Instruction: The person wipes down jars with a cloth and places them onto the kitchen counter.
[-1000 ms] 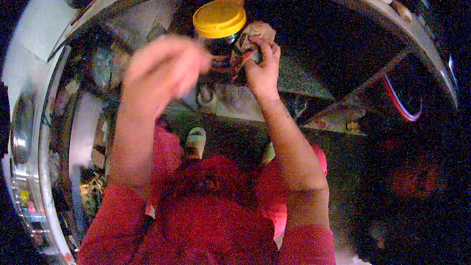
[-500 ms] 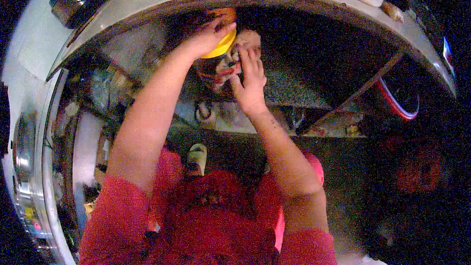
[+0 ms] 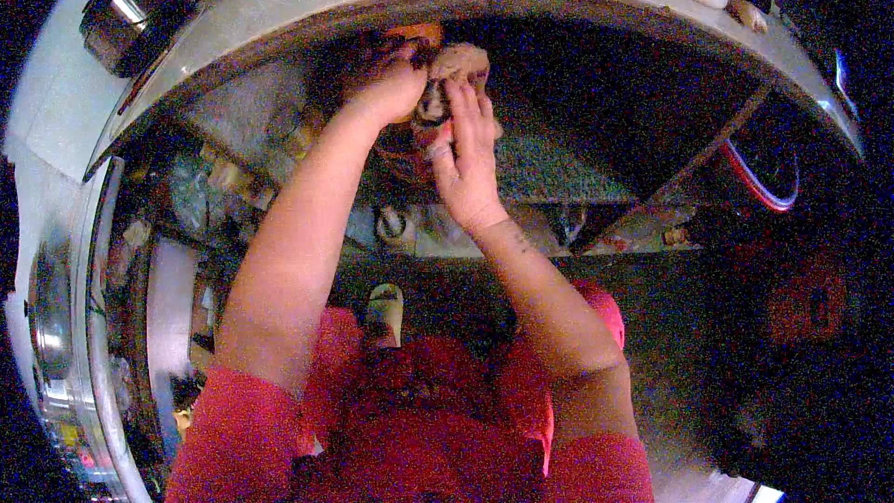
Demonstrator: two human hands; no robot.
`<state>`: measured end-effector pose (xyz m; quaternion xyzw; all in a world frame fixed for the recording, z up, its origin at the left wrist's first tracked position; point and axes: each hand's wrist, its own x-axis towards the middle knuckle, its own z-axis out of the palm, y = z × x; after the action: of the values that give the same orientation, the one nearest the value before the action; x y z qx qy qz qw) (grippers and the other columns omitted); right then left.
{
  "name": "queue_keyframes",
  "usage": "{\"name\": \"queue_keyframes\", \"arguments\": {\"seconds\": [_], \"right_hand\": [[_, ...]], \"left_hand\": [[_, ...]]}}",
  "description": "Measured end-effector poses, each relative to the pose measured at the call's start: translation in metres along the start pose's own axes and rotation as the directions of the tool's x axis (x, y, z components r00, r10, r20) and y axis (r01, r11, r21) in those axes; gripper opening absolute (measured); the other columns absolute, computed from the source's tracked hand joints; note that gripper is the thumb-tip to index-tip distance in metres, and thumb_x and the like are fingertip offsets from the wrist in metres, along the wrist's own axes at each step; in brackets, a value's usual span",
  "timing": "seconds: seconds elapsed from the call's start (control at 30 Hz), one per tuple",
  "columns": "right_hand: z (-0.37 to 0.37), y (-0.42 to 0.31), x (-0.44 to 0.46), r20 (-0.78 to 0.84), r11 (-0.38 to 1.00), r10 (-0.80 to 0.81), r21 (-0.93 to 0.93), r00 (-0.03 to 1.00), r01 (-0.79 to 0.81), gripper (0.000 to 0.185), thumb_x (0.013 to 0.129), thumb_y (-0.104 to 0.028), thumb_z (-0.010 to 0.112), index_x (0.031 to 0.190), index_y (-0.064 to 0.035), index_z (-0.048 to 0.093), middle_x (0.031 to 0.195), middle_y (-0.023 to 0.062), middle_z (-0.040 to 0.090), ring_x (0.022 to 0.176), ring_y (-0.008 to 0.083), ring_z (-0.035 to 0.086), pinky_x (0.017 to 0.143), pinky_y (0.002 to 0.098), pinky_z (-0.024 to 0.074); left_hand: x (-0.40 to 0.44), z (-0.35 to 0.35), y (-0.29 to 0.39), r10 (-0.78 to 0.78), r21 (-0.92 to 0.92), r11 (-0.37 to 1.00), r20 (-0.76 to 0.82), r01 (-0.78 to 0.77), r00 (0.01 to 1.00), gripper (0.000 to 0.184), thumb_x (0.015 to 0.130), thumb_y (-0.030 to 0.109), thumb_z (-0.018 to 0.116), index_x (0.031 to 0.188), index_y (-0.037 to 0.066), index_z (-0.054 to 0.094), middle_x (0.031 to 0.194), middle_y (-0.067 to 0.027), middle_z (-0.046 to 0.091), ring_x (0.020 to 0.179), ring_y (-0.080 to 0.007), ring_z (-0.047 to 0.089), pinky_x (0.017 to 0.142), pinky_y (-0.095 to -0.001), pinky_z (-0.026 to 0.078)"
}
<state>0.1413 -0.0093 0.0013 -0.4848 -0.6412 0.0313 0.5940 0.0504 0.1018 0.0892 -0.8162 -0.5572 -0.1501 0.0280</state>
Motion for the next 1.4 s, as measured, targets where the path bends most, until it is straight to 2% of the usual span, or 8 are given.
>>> {"name": "queue_keyframes", "arguments": {"seconds": [0.1,0.27,0.5,0.67,0.77,1.03,1.23,1.4], "right_hand": [[0.013,-0.001,-0.005,-0.016,0.999,-0.024,-0.047,1.0,0.023,0.068,0.086,-0.01,0.053,0.148,-0.0071,0.025,0.153,0.0203,0.02,0.141,0.0455,0.013,0.116,0.0507,0.0113],[0.051,0.028,-0.054,0.061,0.981,0.166,-0.115,0.984,-0.158,0.093,0.08,-0.005,0.058,0.147,0.0042,-0.007,0.152,0.0311,-0.003,0.143,0.046,-0.002,0.116,0.0482,0.0057],[0.044,-0.002,-0.07,0.181,0.967,0.244,-0.125,0.953,-0.223,0.1,0.072,-0.005,0.062,0.146,0.0057,-0.004,0.148,0.0387,-0.003,0.139,0.0546,-0.002,0.115,0.0551,0.0054],[0.031,-0.012,-0.04,0.131,0.98,0.062,-0.198,0.989,-0.035,0.09,0.076,-0.007,0.06,0.149,0.001,0.008,0.151,0.0337,0.004,0.14,0.0529,0.002,0.114,0.0567,0.0061],[0.022,-0.005,-0.018,0.123,0.968,-0.023,-0.244,0.992,0.053,0.081,0.08,-0.006,0.056,0.149,-0.0005,0.013,0.152,0.0301,0.008,0.141,0.0489,0.005,0.114,0.0559,0.0081],[0.05,0.076,-0.037,0.121,0.848,0.345,0.385,0.931,-0.364,0.07,0.09,-0.009,0.045,0.148,0.003,0.007,0.154,0.0288,0.003,0.144,0.0423,-0.002,0.117,0.0453,0.0038],[0.047,0.018,-0.065,0.188,0.911,0.382,0.089,0.905,-0.403,0.075,0.093,-0.017,0.049,0.148,0.0037,0.003,0.153,0.0315,-0.004,0.142,0.0466,-0.006,0.116,0.0489,0.0038],[0.036,-0.034,-0.057,0.2,0.989,0.145,-0.048,0.969,-0.138,0.074,0.093,-0.022,0.052,0.149,0.0017,0.009,0.152,0.0323,0.002,0.141,0.0505,0.0,0.115,0.0528,0.0072]], "left_hand": [[0.002,0.003,-0.001,0.002,0.018,1.0,0.019,-0.002,1.0,0.062,0.09,0.061,0.039,0.137,0.022,0.047,0.146,-0.011,0.041,0.135,-0.0318,0.036,0.113,-0.0462,0.023],[0.007,0.007,-0.004,-0.02,-0.096,0.995,0.05,0.024,0.999,0.063,0.09,0.065,0.032,0.137,0.025,0.046,0.147,-0.0061,0.041,0.138,-0.0303,0.032,0.111,-0.0518,0.018],[0.004,0.004,-0.003,-0.051,-0.078,0.996,0.028,0.053,0.998,0.064,0.09,0.064,0.033,0.136,0.023,0.049,0.144,-0.0071,0.046,0.136,-0.0317,0.035,0.11,-0.052,0.02],[0.012,0.015,-0.008,-0.054,-0.134,0.989,0.025,0.057,0.998,0.062,0.091,0.063,0.034,0.137,0.024,0.048,0.145,-0.0069,0.044,0.137,-0.0329,0.033,0.11,-0.0531,0.021],[0.01,0.011,-0.008,-0.025,-0.126,0.992,0.046,0.031,0.999,0.069,0.089,0.065,0.039,0.139,0.017,0.043,0.141,-0.0174,0.046,0.132,-0.036,0.04,0.111,-0.0504,0.027],[0.006,0.003,-0.004,-0.076,-0.061,0.995,0.027,0.077,0.997,0.062,0.09,0.064,0.035,0.135,0.024,0.049,0.143,-0.0091,0.045,0.135,-0.0331,0.037,0.11,-0.0519,0.024],[0.015,0.015,-0.015,-0.005,-0.141,0.99,-0.024,0.002,1.0,0.059,0.091,0.061,0.038,0.131,0.021,0.053,0.137,-0.0119,0.051,0.128,-0.0331,0.046,0.107,-0.0468,0.032],[0.014,0.016,-0.014,-0.014,-0.114,0.993,-0.066,0.006,0.998,0.058,0.092,0.06,0.04,0.13,0.018,0.055,0.134,-0.0156,0.053,0.124,-0.0353,0.049,0.106,-0.0465,0.035]]}}
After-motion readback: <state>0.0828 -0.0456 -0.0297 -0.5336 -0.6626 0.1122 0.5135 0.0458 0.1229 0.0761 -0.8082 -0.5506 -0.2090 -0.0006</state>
